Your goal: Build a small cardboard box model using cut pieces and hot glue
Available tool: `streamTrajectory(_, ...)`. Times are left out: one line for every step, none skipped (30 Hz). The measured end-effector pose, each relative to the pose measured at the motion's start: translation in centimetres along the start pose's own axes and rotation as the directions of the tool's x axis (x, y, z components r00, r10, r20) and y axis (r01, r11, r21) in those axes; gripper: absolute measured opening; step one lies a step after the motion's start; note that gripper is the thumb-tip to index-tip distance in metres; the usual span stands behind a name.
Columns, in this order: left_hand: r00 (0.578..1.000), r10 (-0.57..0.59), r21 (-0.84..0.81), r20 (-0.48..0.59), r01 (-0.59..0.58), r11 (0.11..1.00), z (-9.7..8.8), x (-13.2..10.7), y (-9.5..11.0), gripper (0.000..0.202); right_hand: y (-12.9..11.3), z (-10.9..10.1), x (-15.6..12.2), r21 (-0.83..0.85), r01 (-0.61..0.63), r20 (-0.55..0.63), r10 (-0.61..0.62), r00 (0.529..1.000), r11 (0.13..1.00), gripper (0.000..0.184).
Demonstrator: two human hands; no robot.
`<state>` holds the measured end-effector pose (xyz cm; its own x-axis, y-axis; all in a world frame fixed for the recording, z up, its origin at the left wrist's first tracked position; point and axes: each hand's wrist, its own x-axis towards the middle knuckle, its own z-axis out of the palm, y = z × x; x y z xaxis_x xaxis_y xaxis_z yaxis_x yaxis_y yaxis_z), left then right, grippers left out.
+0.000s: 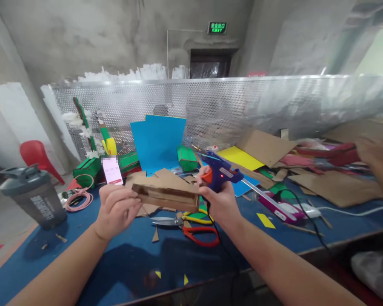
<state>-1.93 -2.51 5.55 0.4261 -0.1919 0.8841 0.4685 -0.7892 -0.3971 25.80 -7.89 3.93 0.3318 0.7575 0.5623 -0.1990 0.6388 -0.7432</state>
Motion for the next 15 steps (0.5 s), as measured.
streamTrajectory(1.000,0.004,-0.006,0.024,-0.004,1.000,0.0,-0.1,-0.1,0.027,-0.1,-0.1,0.1,-0.019,-0.021,0.008,0.021,1.000,1.000,0.052)
streamTrajectory(0.999,0.008,-0.004,0.049,-0.008,1.000,0.2,-0.2,-0.1,0.026,-0.1,-0.3,0.4,-0.038,-0.032,-0.010,0.032,0.999,0.999,0.049)
streamTrajectory(0.997,0.011,0.009,0.073,-0.012,1.000,0.3,-0.4,-0.2,0.025,-0.2,-0.7,0.9,-0.060,-0.028,-0.062,0.024,0.998,0.998,0.047)
streamTrajectory(0.996,0.005,0.039,0.092,-0.009,0.999,0.5,-0.5,-0.4,0.023,-0.1,-1.3,1.6,-0.091,0.020,-0.147,-0.033,0.989,0.996,0.048)
streamTrajectory(0.994,-0.001,0.064,0.109,-0.006,0.998,0.7,-0.7,-0.6,0.021,0.0,-1.9,2.3,-0.133,0.067,-0.251,-0.099,0.963,0.989,0.049)
streamTrajectory(0.992,-0.022,0.073,0.127,0.013,0.997,0.9,-0.9,-0.8,0.020,0.3,-2.7,3.2,-0.155,0.089,-0.351,-0.139,0.926,0.984,0.051)
streamTrajectory(0.983,-0.045,0.067,0.178,0.034,0.997,1.0,-1.1,-1.2,0.019,0.7,-3.4,4.0,-0.167,0.085,-0.413,-0.148,0.899,0.982,0.054)
streamTrajectory(0.965,-0.076,0.052,0.251,0.065,0.997,1.2,-1.2,-1.6,0.018,1.2,-4.1,4.7,-0.173,0.076,-0.454,-0.148,0.879,0.982,0.055)
streamTrajectory(0.945,-0.101,0.027,0.311,0.098,0.995,1.4,-1.3,-2.0,0.016,1.7,-4.6,5.3,-0.173,0.053,-0.455,-0.127,0.881,0.983,0.055)
streamTrajectory(0.933,-0.155,0.025,0.325,0.155,0.988,1.5,-1.4,-2.4,0.015,2.2,-4.9,5.6,-0.177,0.033,-0.429,-0.107,0.897,0.984,0.055)
streamTrajectory(0.933,-0.203,0.033,0.298,0.203,0.979,1.5,-1.4,-2.8,0.015,2.6,-5.0,5.7,-0.175,0.008,-0.398,-0.078,0.914,0.984,0.055)
streamTrajectory(0.933,-0.240,0.038,0.268,0.238,0.970,1.6,-1.4,-3.2,0.016,2.8,-5.0,5.7,-0.172,-0.018,-0.365,-0.046,0.930,0.985,0.055)
streamTrajectory(0.934,-0.273,0.039,0.231,0.271,0.962,1.6,-1.4,-3.4,0.017,2.9,-4.8,5.4,-0.169,-0.046,-0.335,-0.014,0.942,0.984,0.054)
streamTrajectory(0.933,-0.300,0.031,0.197,0.300,0.953,1.6,-1.3,-3.6,0.019,2.9,-4.5,5.0,-0.174,-0.077,-0.308,0.020,0.951,0.982,0.054)
streamTrajectory(0.929,-0.327,0.015,0.176,0.329,0.944,1.6,-1.3,-3.6,0.020,2.8,-4.2,4.6,-0.189,-0.113,-0.281,0.056,0.958,0.976,0.053)
